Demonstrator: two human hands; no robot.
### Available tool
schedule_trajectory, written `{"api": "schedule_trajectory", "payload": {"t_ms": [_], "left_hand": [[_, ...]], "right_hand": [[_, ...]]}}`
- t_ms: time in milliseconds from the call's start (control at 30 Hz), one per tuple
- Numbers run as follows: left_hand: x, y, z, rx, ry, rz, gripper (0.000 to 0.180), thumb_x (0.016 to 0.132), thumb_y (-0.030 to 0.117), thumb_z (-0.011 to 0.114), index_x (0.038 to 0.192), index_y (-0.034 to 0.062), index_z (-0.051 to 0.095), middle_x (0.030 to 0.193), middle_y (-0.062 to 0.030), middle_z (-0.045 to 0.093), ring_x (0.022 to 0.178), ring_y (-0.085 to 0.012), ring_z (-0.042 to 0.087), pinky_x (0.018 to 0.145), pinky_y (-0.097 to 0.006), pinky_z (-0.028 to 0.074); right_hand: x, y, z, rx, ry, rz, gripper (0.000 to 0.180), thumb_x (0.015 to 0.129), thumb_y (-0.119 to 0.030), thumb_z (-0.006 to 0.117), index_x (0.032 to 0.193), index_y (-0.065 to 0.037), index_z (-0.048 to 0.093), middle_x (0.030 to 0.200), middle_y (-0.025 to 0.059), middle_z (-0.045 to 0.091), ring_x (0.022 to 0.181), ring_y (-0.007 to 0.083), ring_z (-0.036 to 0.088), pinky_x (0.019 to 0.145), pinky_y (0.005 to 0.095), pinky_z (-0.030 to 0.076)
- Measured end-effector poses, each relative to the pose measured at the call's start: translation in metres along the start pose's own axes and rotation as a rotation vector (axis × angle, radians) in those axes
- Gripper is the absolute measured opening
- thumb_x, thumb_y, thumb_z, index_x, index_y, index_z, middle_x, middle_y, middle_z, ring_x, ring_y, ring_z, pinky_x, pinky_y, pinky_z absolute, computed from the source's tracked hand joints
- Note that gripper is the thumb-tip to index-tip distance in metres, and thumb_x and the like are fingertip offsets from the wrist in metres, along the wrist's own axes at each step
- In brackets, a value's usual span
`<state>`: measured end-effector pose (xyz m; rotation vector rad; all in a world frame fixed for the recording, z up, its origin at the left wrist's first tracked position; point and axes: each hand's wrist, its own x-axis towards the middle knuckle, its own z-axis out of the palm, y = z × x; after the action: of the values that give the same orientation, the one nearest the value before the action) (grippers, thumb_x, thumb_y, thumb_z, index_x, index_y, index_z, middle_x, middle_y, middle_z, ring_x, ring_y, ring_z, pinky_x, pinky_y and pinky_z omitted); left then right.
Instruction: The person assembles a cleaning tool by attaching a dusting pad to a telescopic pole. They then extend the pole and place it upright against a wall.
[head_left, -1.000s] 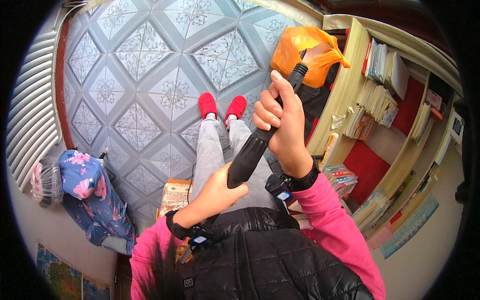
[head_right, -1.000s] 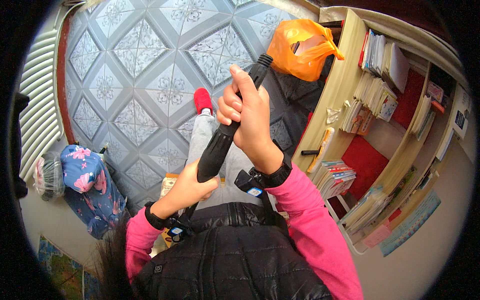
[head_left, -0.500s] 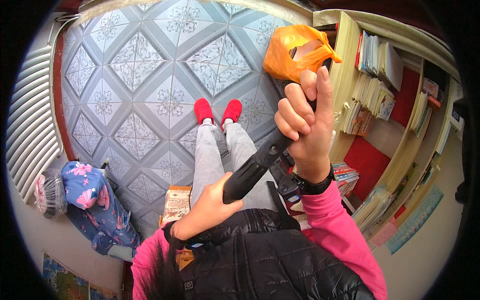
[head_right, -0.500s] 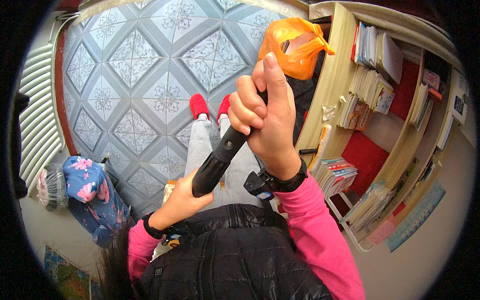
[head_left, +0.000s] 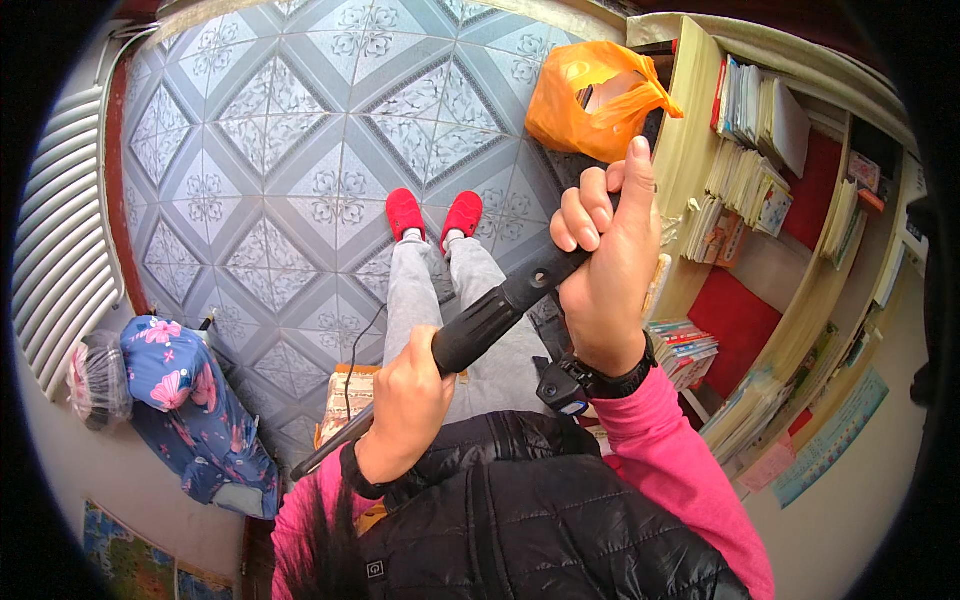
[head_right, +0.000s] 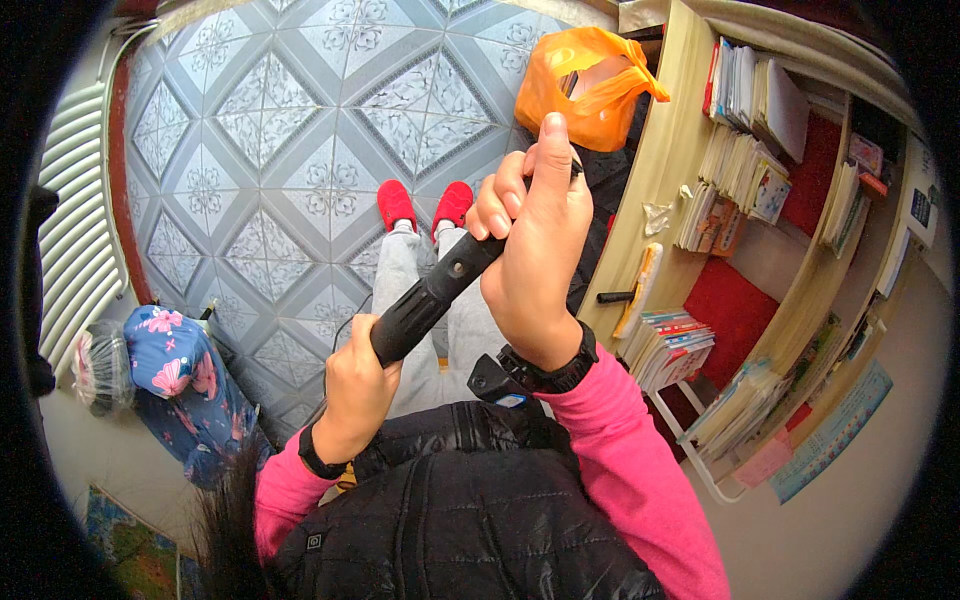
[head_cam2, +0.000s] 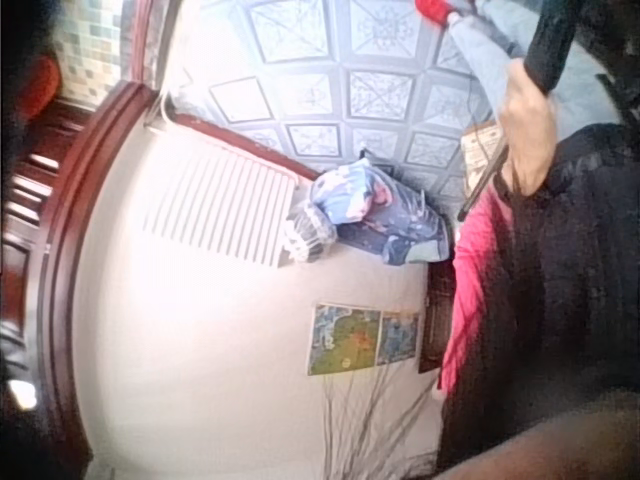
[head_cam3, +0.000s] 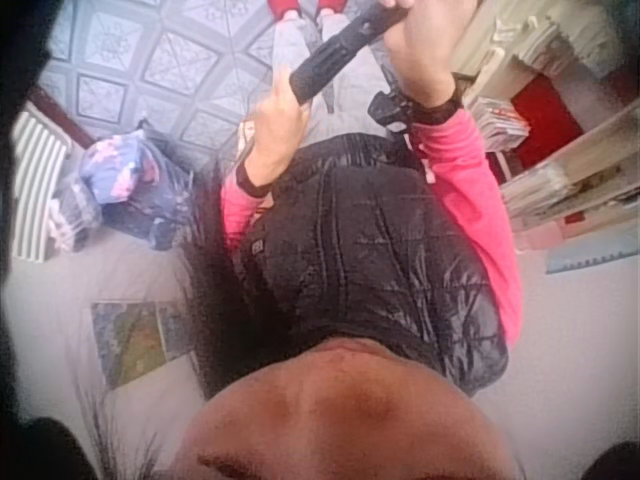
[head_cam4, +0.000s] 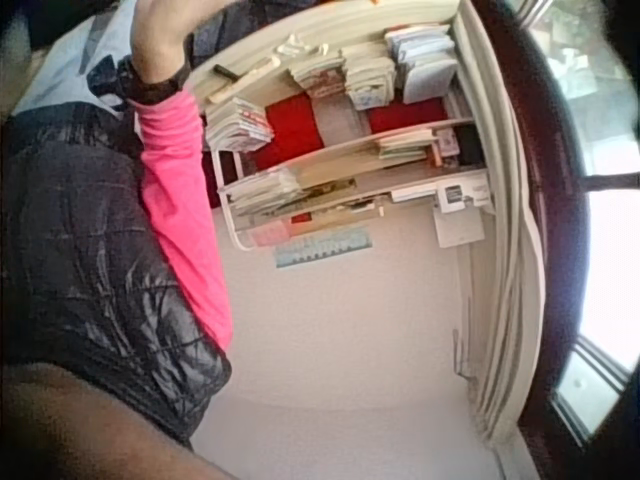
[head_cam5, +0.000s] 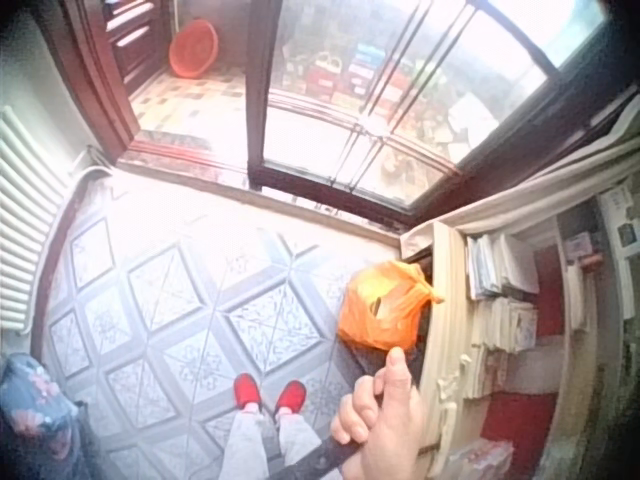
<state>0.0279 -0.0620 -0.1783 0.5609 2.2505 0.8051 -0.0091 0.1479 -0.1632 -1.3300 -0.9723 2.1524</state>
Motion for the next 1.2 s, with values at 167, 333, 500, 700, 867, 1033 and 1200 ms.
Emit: {"api": "schedule_trajectory", "payload": {"t_ms": [167,333,500,700,867,1033,1200], "left_hand": [[-0.003,-0.002,-0.007,-0.264,-0.160,-0.005,0.031,0.073,0.003,0.067,0.098,0.0019,0.047,0.065,-0.0178,0.056,0.056,-0.0326,0.060,0.050,-0.039,0.045],[0.005,-0.002,-0.020,-0.952,-0.733,-0.453,0.024,0.076,0.001,0.065,0.093,0.0030,0.049,0.062,-0.0047,0.053,0.047,-0.0158,0.053,0.044,-0.028,0.040],[0.009,-0.010,-0.028,-1.560,-1.201,-0.628,0.019,0.082,0.000,0.061,0.088,0.0061,0.044,0.059,0.0010,0.043,0.043,-0.0048,0.037,0.038,-0.022,0.026],[0.006,-0.013,-0.025,-1.657,-1.234,-0.589,0.022,0.083,-0.002,0.059,0.084,0.0084,0.040,0.057,0.0028,0.038,0.041,-0.0040,0.033,0.037,-0.022,0.023],[0.006,-0.013,-0.024,-1.673,-1.245,-0.638,0.022,0.083,-0.001,0.060,0.084,0.0084,0.040,0.058,0.0029,0.038,0.041,-0.0036,0.033,0.037,-0.021,0.023],[0.002,-0.012,-0.018,-1.832,-1.416,-0.622,0.025,0.080,-0.001,0.061,0.087,0.0076,0.039,0.060,0.0024,0.039,0.040,-0.0036,0.033,0.036,-0.021,0.023],[0.003,-0.013,-0.017,-1.843,-1.406,-0.625,0.026,0.078,-0.003,0.061,0.086,0.0070,0.039,0.060,0.0019,0.039,0.040,-0.0038,0.034,0.035,-0.021,0.023]], "right_hand": [[-0.001,0.000,-0.006,0.031,-0.154,0.071,0.039,0.099,-0.039,0.045,0.072,-0.013,0.033,0.051,-0.0032,0.028,0.038,0.0056,0.027,0.036,0.0233,0.025],[0.018,-0.002,-0.005,0.226,-0.437,0.279,0.037,0.099,-0.041,0.041,0.075,-0.015,0.034,0.050,-0.0055,0.024,0.036,0.0037,0.021,0.033,0.0211,0.021],[0.031,0.006,0.001,0.584,-0.799,0.449,0.037,0.100,-0.046,0.035,0.077,-0.017,0.034,0.050,-0.0063,0.025,0.035,0.0036,0.022,0.032,0.0204,0.021],[0.030,0.011,0.002,0.631,-0.847,0.482,0.039,0.100,-0.048,0.032,0.077,-0.017,0.034,0.050,-0.0061,0.026,0.034,0.0032,0.023,0.031,0.0190,0.021],[0.029,0.005,0.000,0.584,-0.765,0.467,0.039,0.100,-0.048,0.031,0.077,-0.016,0.034,0.050,-0.0059,0.026,0.034,0.0037,0.023,0.031,0.0191,0.020],[0.030,0.004,0.002,0.736,-1.016,0.522,0.042,0.100,-0.051,0.028,0.077,-0.016,0.034,0.051,-0.0049,0.027,0.035,0.0049,0.024,0.032,0.0213,0.020],[0.030,0.001,0.005,0.647,-0.954,0.465,0.042,0.100,-0.050,0.029,0.080,-0.014,0.039,0.056,-0.0018,0.035,0.039,0.0074,0.031,0.036,0.0223,0.029]]}}
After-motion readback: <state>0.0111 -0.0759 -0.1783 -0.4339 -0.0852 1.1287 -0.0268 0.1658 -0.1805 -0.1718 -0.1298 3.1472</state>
